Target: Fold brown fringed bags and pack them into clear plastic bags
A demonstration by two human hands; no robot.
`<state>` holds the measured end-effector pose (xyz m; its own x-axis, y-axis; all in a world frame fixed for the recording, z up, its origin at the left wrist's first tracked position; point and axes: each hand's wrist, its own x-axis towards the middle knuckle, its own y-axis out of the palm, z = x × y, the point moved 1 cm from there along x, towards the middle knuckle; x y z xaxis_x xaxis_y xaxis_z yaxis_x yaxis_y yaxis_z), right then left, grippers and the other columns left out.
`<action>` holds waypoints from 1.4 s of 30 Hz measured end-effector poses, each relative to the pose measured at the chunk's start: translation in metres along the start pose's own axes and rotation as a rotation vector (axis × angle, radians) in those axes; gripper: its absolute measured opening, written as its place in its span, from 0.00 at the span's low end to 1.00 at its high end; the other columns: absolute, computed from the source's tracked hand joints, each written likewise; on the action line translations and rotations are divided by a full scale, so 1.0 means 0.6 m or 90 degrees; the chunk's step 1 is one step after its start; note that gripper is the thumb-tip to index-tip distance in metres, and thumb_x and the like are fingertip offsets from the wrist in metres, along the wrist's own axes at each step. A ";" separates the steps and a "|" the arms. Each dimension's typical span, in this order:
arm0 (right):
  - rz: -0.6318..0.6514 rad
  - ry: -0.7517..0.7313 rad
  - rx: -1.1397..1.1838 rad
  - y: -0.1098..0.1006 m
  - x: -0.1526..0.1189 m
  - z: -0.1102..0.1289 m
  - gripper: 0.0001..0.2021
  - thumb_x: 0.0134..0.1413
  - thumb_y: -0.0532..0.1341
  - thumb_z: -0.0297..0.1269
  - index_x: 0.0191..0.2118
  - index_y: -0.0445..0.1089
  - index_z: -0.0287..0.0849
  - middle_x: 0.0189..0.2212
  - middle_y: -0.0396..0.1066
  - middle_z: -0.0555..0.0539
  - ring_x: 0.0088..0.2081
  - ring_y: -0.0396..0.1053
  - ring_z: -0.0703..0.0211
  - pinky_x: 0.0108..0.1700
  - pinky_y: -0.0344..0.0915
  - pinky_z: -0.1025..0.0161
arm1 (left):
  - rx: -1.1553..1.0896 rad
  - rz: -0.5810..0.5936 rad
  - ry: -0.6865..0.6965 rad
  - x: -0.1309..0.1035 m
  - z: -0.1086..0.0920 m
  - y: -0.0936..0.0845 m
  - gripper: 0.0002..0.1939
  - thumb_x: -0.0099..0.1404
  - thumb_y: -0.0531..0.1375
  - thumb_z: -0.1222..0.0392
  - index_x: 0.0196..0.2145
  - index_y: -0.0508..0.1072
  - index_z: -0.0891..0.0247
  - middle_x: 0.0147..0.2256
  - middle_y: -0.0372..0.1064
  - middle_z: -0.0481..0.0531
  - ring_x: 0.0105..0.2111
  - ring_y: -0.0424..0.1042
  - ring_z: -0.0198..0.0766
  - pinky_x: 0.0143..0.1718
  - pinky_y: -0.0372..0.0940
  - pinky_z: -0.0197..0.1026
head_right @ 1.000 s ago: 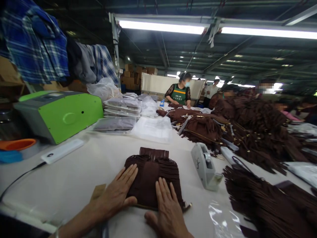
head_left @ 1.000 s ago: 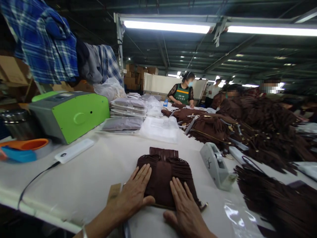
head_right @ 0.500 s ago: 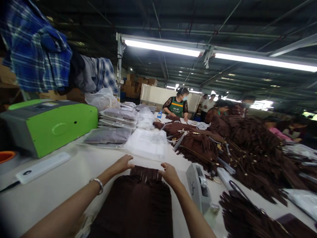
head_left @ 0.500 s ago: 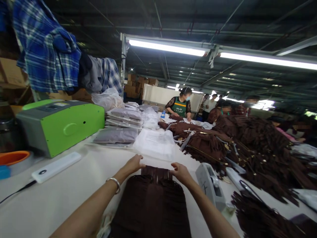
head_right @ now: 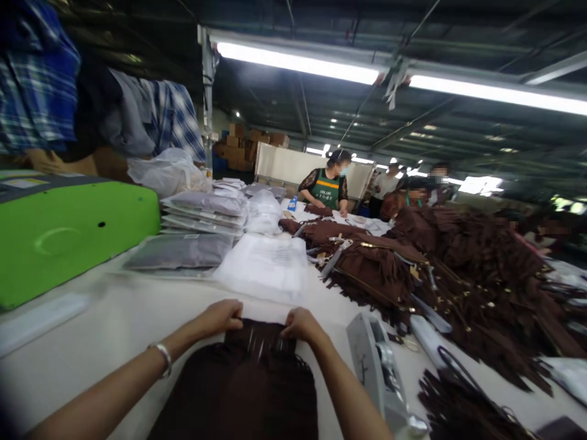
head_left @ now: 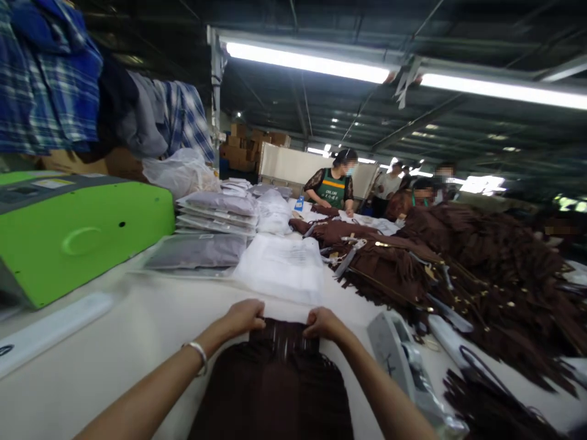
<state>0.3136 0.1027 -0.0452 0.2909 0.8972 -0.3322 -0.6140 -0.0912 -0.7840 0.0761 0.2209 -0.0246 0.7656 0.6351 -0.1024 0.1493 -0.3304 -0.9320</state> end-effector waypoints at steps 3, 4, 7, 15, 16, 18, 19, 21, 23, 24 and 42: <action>-0.025 -0.046 0.050 -0.006 -0.022 -0.005 0.07 0.50 0.67 0.32 0.29 0.68 0.39 0.23 0.68 0.55 0.26 0.67 0.65 0.30 0.63 0.67 | -0.033 0.018 0.054 -0.018 0.006 -0.009 0.05 0.59 0.59 0.57 0.31 0.69 0.60 0.30 0.70 0.46 0.32 0.69 0.38 0.29 0.56 0.36; -0.033 -0.063 0.066 -0.011 -0.038 -0.004 0.06 0.48 0.67 0.31 0.29 0.68 0.40 0.23 0.69 0.56 0.27 0.67 0.64 0.31 0.63 0.68 | -0.042 0.019 0.072 -0.029 0.006 -0.014 0.05 0.60 0.59 0.57 0.32 0.70 0.60 0.30 0.70 0.46 0.32 0.68 0.38 0.30 0.56 0.35; -0.053 -0.113 0.098 -0.023 -0.113 0.003 0.03 0.49 0.64 0.32 0.29 0.69 0.42 0.24 0.71 0.55 0.30 0.70 0.61 0.33 0.63 0.67 | -0.050 0.001 0.130 -0.082 0.000 -0.031 0.04 0.63 0.58 0.57 0.35 0.70 0.59 0.33 0.70 0.46 0.34 0.68 0.38 0.34 0.58 0.36; -0.301 -0.435 -0.095 0.059 -0.294 -0.035 0.06 0.61 0.59 0.37 0.38 0.75 0.48 0.35 0.77 0.47 0.40 0.73 0.54 0.43 0.68 0.57 | 0.153 -0.073 0.325 -0.245 -0.025 -0.007 0.09 0.71 0.52 0.61 0.33 0.68 0.60 0.34 0.68 0.48 0.34 0.66 0.38 0.36 0.58 0.40; -0.327 -0.455 -0.104 0.073 -0.301 -0.042 0.07 0.61 0.59 0.37 0.40 0.75 0.48 0.36 0.77 0.47 0.41 0.73 0.54 0.44 0.69 0.57 | 0.173 -0.093 0.339 -0.255 -0.025 -0.002 0.11 0.72 0.50 0.62 0.32 0.68 0.60 0.33 0.68 0.48 0.33 0.65 0.38 0.35 0.57 0.41; -0.374 -0.478 -0.115 0.093 -0.310 -0.050 0.08 0.62 0.59 0.36 0.42 0.75 0.49 0.38 0.77 0.46 0.43 0.74 0.54 0.45 0.70 0.55 | 0.180 -0.138 0.360 -0.271 -0.026 0.004 0.13 0.73 0.48 0.63 0.32 0.68 0.60 0.33 0.68 0.48 0.32 0.64 0.37 0.35 0.57 0.41; -0.392 -0.484 -0.117 0.100 -0.313 -0.052 0.08 0.62 0.59 0.35 0.43 0.75 0.49 0.39 0.78 0.47 0.44 0.74 0.54 0.46 0.71 0.55 | 0.175 -0.161 0.368 -0.277 -0.027 0.005 0.13 0.73 0.48 0.63 0.33 0.69 0.60 0.33 0.68 0.49 0.32 0.64 0.37 0.35 0.57 0.41; -0.421 -0.497 -0.121 0.106 -0.319 -0.053 0.09 0.61 0.59 0.33 0.44 0.74 0.49 0.40 0.78 0.47 0.45 0.74 0.54 0.46 0.71 0.55 | 0.170 -0.192 0.388 -0.287 -0.028 0.007 0.11 0.73 0.48 0.64 0.37 0.69 0.61 0.33 0.68 0.49 0.33 0.64 0.37 0.36 0.57 0.42; -0.441 -0.517 -0.129 0.107 -0.326 -0.052 0.10 0.60 0.60 0.32 0.45 0.74 0.48 0.41 0.77 0.47 0.46 0.74 0.54 0.48 0.71 0.54 | 0.177 -0.201 0.408 -0.296 -0.030 0.010 0.10 0.73 0.49 0.65 0.40 0.69 0.61 0.34 0.68 0.50 0.34 0.65 0.38 0.37 0.58 0.42; -0.447 -0.529 -0.134 0.106 -0.330 -0.052 0.10 0.60 0.60 0.31 0.46 0.74 0.48 0.41 0.77 0.47 0.46 0.74 0.54 0.48 0.71 0.54 | 0.183 -0.197 0.413 -0.300 -0.031 0.013 0.10 0.73 0.49 0.65 0.41 0.69 0.62 0.34 0.68 0.50 0.34 0.65 0.38 0.37 0.59 0.42; -0.404 -0.510 -0.127 0.097 -0.342 -0.028 0.10 0.60 0.58 0.31 0.43 0.75 0.47 0.48 0.75 0.45 0.56 0.67 0.50 0.60 0.63 0.46 | -0.134 -0.230 0.129 -0.246 0.006 -0.011 0.15 0.72 0.48 0.57 0.50 0.69 0.59 0.49 0.70 0.55 0.51 0.67 0.41 0.55 0.62 0.46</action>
<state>0.2308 -0.0942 -0.0314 -0.0992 0.8231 0.5592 -0.3648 0.4928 -0.7900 -0.0402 0.1318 -0.0043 0.7449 0.5933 0.3050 0.5368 -0.2616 -0.8021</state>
